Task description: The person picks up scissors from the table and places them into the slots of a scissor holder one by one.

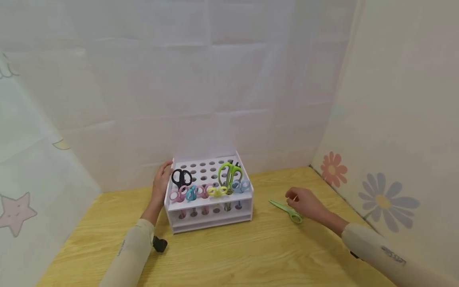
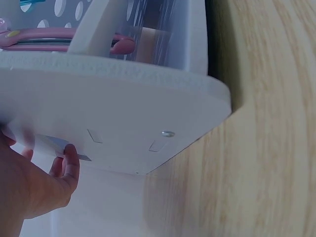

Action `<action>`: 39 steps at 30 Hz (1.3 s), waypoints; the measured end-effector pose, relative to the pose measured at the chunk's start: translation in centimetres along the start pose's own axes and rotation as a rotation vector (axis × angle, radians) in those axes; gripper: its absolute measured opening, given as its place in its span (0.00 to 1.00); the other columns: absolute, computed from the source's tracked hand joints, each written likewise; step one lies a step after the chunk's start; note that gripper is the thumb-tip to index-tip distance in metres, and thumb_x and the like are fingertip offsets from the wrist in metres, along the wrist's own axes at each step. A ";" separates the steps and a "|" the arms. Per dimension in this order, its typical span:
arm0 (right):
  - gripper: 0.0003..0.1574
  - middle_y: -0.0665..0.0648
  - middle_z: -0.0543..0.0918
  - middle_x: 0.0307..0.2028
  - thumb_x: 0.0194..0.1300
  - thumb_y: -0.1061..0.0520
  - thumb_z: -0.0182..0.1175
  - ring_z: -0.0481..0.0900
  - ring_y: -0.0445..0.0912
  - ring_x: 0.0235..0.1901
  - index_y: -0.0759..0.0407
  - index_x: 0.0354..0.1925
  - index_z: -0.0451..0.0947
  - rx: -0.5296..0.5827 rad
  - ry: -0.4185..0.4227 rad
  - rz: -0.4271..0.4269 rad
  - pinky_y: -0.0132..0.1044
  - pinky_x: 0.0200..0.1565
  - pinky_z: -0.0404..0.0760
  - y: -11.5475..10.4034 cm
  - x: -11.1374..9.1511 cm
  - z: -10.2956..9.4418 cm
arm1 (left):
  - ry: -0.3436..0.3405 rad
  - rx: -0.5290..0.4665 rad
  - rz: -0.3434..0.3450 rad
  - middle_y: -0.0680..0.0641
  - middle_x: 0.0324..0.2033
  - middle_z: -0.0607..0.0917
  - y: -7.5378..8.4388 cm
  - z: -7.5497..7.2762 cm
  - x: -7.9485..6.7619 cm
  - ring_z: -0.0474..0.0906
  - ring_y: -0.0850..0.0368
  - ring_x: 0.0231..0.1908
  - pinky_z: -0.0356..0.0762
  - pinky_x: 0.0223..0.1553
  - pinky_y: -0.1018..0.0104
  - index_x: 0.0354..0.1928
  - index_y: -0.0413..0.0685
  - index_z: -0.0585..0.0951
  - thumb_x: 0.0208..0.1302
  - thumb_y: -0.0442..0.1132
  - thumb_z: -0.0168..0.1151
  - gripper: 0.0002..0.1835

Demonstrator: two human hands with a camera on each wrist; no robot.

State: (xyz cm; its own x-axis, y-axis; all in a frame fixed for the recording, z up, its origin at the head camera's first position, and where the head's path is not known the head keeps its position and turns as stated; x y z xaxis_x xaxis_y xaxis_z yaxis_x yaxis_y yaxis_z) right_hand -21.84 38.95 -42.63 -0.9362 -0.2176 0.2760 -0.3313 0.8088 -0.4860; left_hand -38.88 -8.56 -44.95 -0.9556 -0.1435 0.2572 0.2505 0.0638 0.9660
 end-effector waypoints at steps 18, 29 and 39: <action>0.11 0.60 0.81 0.35 0.68 0.64 0.64 0.79 0.50 0.32 0.72 0.45 0.79 0.024 -0.092 0.214 0.41 0.30 0.80 4.3 -2.2 0.4 | 0.004 -0.019 0.003 0.42 0.60 0.79 0.2 0.0 0.3 0.73 0.44 0.55 0.69 0.57 0.49 0.66 0.55 0.77 0.73 0.47 0.54 0.22; 0.09 0.61 0.81 0.35 0.69 0.66 0.60 0.80 0.52 0.29 0.73 0.45 0.79 0.093 -0.080 0.267 0.41 0.28 0.81 5.1 -2.1 0.8 | 0.007 -0.012 0.000 0.40 0.60 0.78 -0.2 -0.1 0.2 0.73 0.42 0.55 0.68 0.58 0.47 0.66 0.56 0.77 0.72 0.47 0.55 0.22; 0.08 0.57 0.81 0.32 0.62 0.69 0.60 0.77 0.48 0.30 0.72 0.41 0.81 0.010 -0.068 0.244 0.41 0.30 0.77 5.6 -1.5 1.2 | -0.001 -0.018 0.000 0.41 0.60 0.78 -0.3 0.0 0.3 0.74 0.43 0.54 0.70 0.57 0.49 0.66 0.58 0.77 0.73 0.48 0.55 0.21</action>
Point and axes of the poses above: each hand's wrist, its own x-axis towards the middle knuckle, its own z-axis out of the palm, y = z × x, the point moved 4 cm from there along x, towards the middle knuckle
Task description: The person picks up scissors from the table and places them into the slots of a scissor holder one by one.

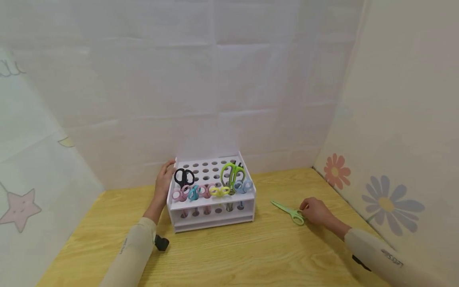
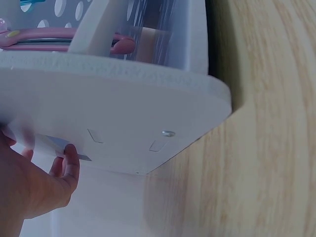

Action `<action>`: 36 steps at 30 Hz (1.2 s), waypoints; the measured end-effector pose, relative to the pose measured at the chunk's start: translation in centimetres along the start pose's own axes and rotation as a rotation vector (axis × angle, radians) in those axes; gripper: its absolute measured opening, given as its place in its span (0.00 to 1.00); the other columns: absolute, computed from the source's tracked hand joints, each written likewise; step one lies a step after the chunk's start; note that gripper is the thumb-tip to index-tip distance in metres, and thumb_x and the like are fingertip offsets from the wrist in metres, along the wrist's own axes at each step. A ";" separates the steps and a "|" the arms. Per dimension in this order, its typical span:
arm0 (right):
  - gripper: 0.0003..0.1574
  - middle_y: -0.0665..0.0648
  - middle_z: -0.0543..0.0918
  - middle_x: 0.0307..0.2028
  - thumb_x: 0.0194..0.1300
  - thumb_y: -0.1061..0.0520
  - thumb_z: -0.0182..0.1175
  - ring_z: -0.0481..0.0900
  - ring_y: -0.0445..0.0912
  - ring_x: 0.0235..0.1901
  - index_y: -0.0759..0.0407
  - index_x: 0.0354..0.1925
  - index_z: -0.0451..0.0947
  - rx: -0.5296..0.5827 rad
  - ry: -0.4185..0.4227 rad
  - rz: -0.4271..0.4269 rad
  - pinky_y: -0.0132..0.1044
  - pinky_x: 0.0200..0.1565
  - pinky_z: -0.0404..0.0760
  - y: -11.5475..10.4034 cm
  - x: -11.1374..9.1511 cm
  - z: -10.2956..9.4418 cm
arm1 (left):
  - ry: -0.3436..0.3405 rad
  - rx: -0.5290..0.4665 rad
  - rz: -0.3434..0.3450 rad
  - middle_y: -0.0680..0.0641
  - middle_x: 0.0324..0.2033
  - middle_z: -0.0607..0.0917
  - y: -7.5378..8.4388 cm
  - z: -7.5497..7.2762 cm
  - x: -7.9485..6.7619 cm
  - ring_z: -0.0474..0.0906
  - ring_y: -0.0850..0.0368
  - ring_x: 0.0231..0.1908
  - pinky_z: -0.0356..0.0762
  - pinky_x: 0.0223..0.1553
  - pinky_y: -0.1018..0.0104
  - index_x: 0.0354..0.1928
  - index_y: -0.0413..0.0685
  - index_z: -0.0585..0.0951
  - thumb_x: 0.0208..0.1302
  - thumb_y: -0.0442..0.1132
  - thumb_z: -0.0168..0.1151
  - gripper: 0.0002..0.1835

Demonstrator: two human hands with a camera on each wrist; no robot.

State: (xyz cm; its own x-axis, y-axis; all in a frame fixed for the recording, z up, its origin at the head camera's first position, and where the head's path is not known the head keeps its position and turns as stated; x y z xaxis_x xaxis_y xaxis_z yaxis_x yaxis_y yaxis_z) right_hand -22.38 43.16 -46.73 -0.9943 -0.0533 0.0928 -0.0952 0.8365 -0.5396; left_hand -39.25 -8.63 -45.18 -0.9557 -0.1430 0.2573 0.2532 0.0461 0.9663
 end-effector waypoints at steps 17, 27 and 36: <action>0.11 0.60 0.84 0.41 0.73 0.61 0.60 0.82 0.54 0.38 0.69 0.46 0.82 0.038 0.078 -0.078 0.43 0.34 0.81 -1.4 0.6 -1.0 | 0.001 0.002 0.008 0.38 0.54 0.82 0.0 0.3 0.1 0.78 0.42 0.48 0.74 0.51 0.50 0.67 0.53 0.77 0.72 0.45 0.55 0.23; 0.11 0.67 0.84 0.48 0.74 0.63 0.59 0.83 0.63 0.45 0.66 0.51 0.81 0.053 0.168 -0.191 0.51 0.39 0.83 -3.8 1.8 -2.3 | 0.008 0.001 0.012 0.38 0.55 0.82 0.1 0.1 0.2 0.77 0.42 0.49 0.73 0.52 0.49 0.67 0.53 0.77 0.73 0.44 0.56 0.22; 0.17 0.70 0.79 0.56 0.79 0.57 0.54 0.78 0.66 0.52 0.65 0.59 0.78 0.094 0.238 -0.220 0.57 0.44 0.79 -6.8 3.1 -4.6 | 0.012 -0.004 0.005 0.38 0.54 0.82 0.1 0.3 0.1 0.78 0.42 0.49 0.73 0.52 0.49 0.66 0.54 0.77 0.73 0.44 0.55 0.21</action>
Point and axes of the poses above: each hand's wrist, its own x-axis towards the middle knuckle, its own z-axis out of the palm, y = z × x, the point moved 4 cm from there along x, towards the middle knuckle
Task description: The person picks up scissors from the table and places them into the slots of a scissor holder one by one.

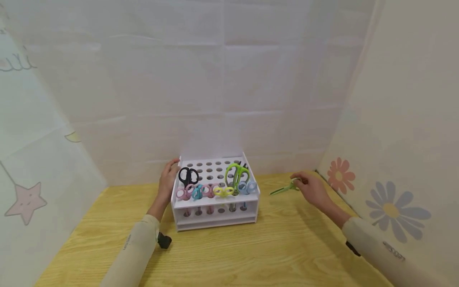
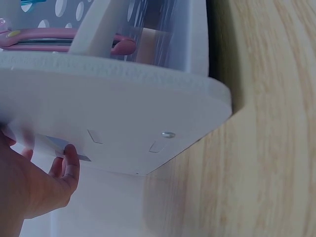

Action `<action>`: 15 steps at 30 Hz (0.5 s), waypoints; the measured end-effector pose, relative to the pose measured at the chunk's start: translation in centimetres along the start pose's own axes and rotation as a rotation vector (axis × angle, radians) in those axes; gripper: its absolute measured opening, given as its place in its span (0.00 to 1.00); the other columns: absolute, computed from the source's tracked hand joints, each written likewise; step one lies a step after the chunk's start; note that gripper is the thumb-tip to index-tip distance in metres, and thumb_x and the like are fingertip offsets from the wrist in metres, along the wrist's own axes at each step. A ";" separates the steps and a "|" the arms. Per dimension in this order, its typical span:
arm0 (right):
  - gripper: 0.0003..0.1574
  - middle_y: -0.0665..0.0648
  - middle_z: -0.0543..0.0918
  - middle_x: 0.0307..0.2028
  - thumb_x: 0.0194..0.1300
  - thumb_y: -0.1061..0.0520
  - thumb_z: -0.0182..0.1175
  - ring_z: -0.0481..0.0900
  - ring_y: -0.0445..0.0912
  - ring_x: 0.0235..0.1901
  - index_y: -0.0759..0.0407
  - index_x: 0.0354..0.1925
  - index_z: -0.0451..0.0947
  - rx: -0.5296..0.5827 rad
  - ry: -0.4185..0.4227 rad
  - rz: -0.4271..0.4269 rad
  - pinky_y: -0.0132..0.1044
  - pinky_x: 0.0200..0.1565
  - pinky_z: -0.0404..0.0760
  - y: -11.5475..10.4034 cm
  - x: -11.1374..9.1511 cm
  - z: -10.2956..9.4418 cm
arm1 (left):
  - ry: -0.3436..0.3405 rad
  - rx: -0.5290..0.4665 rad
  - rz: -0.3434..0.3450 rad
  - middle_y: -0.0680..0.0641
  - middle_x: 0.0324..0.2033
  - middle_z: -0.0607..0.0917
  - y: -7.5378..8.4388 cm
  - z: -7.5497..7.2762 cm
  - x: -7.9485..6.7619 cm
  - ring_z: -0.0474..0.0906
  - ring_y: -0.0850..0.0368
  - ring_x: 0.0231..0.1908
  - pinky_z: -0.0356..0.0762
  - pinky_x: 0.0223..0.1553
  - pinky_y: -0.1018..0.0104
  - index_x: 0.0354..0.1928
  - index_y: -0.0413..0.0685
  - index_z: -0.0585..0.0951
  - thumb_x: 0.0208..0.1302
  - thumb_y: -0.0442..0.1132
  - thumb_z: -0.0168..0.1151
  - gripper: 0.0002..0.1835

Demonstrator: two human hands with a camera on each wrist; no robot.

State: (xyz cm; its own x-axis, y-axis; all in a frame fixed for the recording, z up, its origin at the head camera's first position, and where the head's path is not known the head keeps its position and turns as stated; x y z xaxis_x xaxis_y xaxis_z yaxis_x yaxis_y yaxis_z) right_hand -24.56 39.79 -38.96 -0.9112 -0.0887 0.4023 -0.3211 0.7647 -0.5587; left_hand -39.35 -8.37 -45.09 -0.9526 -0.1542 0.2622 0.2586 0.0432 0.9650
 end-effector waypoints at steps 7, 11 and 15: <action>0.20 0.69 0.81 0.55 0.80 0.53 0.52 0.80 0.65 0.50 0.60 0.63 0.78 -0.050 0.091 -0.044 0.45 0.30 0.78 -2.5 1.8 -1.5 | -0.003 0.010 0.014 0.38 0.55 0.81 0.4 0.2 0.0 0.77 0.41 0.49 0.73 0.52 0.48 0.68 0.53 0.76 0.74 0.45 0.54 0.23; 0.21 0.66 0.81 0.52 0.80 0.52 0.53 0.82 0.62 0.47 0.58 0.64 0.78 -0.035 0.169 -0.072 0.35 0.30 0.78 -4.1 2.4 -2.4 | -0.001 0.011 0.013 0.37 0.55 0.81 0.3 0.1 0.0 0.77 0.41 0.49 0.73 0.52 0.49 0.68 0.52 0.76 0.74 0.45 0.54 0.22; 0.20 0.64 0.83 0.50 0.78 0.54 0.56 0.83 0.62 0.47 0.58 0.62 0.79 -0.045 0.251 -0.114 0.27 0.32 0.75 -5.7 3.1 -3.3 | 0.000 0.005 0.009 0.37 0.55 0.81 0.2 0.0 -0.1 0.77 0.41 0.49 0.73 0.52 0.49 0.67 0.52 0.77 0.74 0.44 0.54 0.22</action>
Point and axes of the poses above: each hand's wrist, its own x-axis towards the middle knuckle, its own z-axis out of the palm, y = z × x, the point moved 4 cm from there along x, towards the middle knuckle
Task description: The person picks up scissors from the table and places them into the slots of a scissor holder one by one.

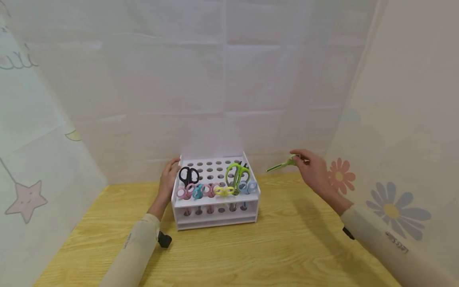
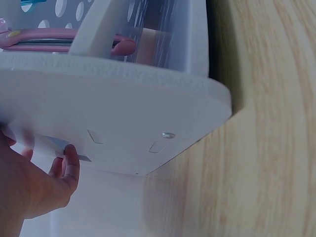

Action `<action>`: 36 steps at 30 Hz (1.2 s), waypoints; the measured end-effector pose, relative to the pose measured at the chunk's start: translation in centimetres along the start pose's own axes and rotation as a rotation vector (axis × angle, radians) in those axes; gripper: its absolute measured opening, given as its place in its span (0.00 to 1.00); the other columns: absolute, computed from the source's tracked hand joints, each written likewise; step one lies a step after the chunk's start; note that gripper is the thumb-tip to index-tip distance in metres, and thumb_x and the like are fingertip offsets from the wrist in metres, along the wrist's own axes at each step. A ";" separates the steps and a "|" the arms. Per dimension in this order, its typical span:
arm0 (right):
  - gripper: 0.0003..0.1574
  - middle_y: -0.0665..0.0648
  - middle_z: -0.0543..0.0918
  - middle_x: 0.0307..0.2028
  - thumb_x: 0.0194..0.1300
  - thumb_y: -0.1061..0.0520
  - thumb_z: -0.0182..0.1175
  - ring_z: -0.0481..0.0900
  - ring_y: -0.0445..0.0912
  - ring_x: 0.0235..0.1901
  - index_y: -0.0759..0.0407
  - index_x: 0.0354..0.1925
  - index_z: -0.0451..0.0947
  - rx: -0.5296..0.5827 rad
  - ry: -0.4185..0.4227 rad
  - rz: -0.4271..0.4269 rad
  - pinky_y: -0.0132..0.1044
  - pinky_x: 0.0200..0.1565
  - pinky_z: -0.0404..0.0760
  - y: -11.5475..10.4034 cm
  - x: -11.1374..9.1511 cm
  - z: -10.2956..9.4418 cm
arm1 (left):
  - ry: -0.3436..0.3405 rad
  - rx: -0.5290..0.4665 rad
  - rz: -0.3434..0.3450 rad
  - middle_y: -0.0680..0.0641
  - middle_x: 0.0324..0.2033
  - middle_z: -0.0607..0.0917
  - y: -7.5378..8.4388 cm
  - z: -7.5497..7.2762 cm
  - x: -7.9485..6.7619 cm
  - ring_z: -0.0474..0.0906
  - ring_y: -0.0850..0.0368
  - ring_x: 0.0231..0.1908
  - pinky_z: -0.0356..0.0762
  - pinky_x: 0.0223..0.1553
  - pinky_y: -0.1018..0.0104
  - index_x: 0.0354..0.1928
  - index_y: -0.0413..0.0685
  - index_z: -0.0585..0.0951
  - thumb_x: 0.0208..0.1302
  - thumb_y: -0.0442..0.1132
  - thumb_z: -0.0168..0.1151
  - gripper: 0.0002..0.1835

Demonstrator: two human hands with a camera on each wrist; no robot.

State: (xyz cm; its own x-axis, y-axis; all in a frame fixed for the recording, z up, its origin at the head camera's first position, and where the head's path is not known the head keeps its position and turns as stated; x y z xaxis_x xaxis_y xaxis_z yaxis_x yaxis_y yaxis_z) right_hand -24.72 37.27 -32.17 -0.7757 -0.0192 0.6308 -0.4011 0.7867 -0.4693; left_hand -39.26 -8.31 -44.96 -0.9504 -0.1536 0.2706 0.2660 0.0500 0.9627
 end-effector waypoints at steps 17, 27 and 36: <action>0.17 0.60 0.86 0.45 0.76 0.54 0.60 0.82 0.49 0.43 0.59 0.57 0.82 0.083 -0.004 -0.042 0.25 0.41 0.76 -4.0 2.8 2.4 | 0.011 0.000 -0.009 0.39 0.56 0.81 -0.7 -0.4 -0.1 0.77 0.41 0.50 0.73 0.53 0.48 0.66 0.56 0.77 0.73 0.46 0.56 0.22; 0.19 0.60 0.86 0.44 0.75 0.52 0.61 0.83 0.52 0.43 0.61 0.57 0.82 0.051 -0.051 -0.065 0.29 0.41 0.76 -5.0 3.6 4.0 | 0.010 -0.010 -0.003 0.38 0.54 0.82 -0.6 0.1 -0.1 0.79 0.41 0.48 0.76 0.49 0.49 0.67 0.53 0.76 0.73 0.46 0.55 0.23; 0.12 0.57 0.87 0.40 0.73 0.58 0.63 0.81 0.50 0.34 0.60 0.51 0.84 0.035 -0.075 -0.113 0.34 0.31 0.75 -5.6 4.4 4.9 | 0.008 -0.010 0.010 0.38 0.52 0.82 -0.1 0.2 0.1 0.79 0.41 0.46 0.76 0.48 0.50 0.67 0.53 0.77 0.73 0.46 0.55 0.23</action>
State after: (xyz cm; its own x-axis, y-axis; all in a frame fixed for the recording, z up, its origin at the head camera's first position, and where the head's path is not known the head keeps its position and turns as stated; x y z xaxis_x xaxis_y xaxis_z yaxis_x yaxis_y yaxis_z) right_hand -28.30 29.76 -29.78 -0.7586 -0.1538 0.6332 -0.5037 0.7548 -0.4202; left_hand -39.45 -8.18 -45.05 -0.9462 -0.1615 0.2804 0.2774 0.0414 0.9599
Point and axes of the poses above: each hand's wrist, its own x-axis towards the middle knuckle, its own z-axis out of the palm, y = z × x, the point moved 4 cm from there along x, towards the middle knuckle
